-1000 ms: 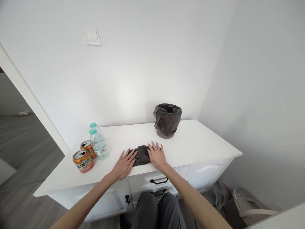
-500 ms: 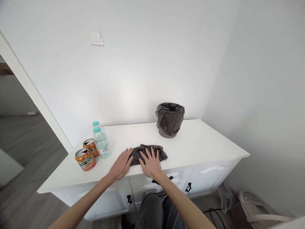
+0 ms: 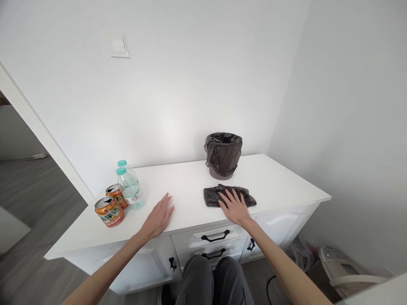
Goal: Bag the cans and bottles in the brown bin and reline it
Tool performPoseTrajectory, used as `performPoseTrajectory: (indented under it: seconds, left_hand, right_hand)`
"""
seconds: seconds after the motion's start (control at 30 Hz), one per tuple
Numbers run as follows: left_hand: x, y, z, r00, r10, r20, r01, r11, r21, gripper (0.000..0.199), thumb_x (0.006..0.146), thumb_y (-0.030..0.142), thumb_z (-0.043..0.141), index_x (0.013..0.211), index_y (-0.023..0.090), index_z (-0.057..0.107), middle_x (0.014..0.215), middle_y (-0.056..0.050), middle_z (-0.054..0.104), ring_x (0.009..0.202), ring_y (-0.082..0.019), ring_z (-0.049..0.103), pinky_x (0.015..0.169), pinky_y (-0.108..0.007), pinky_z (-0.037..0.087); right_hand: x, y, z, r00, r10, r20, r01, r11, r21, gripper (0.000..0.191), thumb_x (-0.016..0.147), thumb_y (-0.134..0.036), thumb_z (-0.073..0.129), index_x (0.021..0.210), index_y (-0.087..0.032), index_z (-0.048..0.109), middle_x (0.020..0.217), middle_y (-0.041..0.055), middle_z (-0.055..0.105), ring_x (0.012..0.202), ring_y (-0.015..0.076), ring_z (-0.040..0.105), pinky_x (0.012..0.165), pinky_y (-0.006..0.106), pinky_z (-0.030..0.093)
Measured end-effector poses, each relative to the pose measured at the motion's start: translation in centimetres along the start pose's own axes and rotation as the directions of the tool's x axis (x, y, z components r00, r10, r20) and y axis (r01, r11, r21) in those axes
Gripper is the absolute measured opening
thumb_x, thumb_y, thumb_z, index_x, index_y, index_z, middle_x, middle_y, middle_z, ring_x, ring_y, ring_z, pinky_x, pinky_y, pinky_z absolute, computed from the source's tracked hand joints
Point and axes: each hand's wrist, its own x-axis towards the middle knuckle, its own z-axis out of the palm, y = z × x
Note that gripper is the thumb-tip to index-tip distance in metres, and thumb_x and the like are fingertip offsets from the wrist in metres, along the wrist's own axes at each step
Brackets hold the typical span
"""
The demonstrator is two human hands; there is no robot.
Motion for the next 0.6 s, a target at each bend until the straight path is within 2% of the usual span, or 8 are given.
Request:
performPoseTrajectory:
  seconds: [0.13, 0.27, 0.6]
  left_hand:
    - [0.1, 0.1, -0.1, 1.0, -0.002, 0.019, 0.002, 1.0, 0.023, 0.064, 0.108, 0.055, 0.028, 0.155, 0.014, 0.041, 0.168, -0.016, 0.035, 0.156, -0.027, 0.033, 0.128, -0.05, 0.029]
    - [0.1, 0.2, -0.2, 0.999, -0.01, 0.042, 0.008, 0.999, 0.038, 0.065, 0.108, 0.056, 0.027, 0.155, 0.014, 0.041, 0.166, -0.015, 0.039, 0.157, -0.027, 0.032, 0.129, -0.049, 0.028]
    - [0.1, -0.3, 0.3, 0.999, 0.016, 0.038, -0.019, 0.997, 0.077, 0.063, 0.108, 0.055, 0.028, 0.154, 0.014, 0.043, 0.164, -0.015, 0.042, 0.157, -0.028, 0.032, 0.128, -0.05, 0.029]
  right_hand:
    - [0.3, 5.5, -1.0, 0.999, 0.015, 0.039, -0.012, 0.997, -0.076, 0.062, 0.106, -0.062, 0.026, 0.163, -0.038, 0.035, 0.172, -0.0036, 0.028, 0.161, 0.0296, 0.018, 0.13, 0.059, 0.013]
    - [0.7, 8.8, -1.6, 0.999, 0.004, 0.055, 0.002, 0.993, -0.121, 0.065, 0.105, -0.065, 0.021, 0.163, -0.039, 0.033, 0.172, -0.0058, 0.026, 0.161, 0.0271, 0.018, 0.131, 0.056, 0.015]
    - [0.9, 10.4, -1.9, 0.999, -0.016, 0.046, 0.021, 0.995, -0.099, 0.068, 0.104, -0.068, 0.017, 0.163, -0.039, 0.034, 0.172, -0.0061, 0.027, 0.16, 0.0265, 0.02, 0.131, 0.056, 0.017]
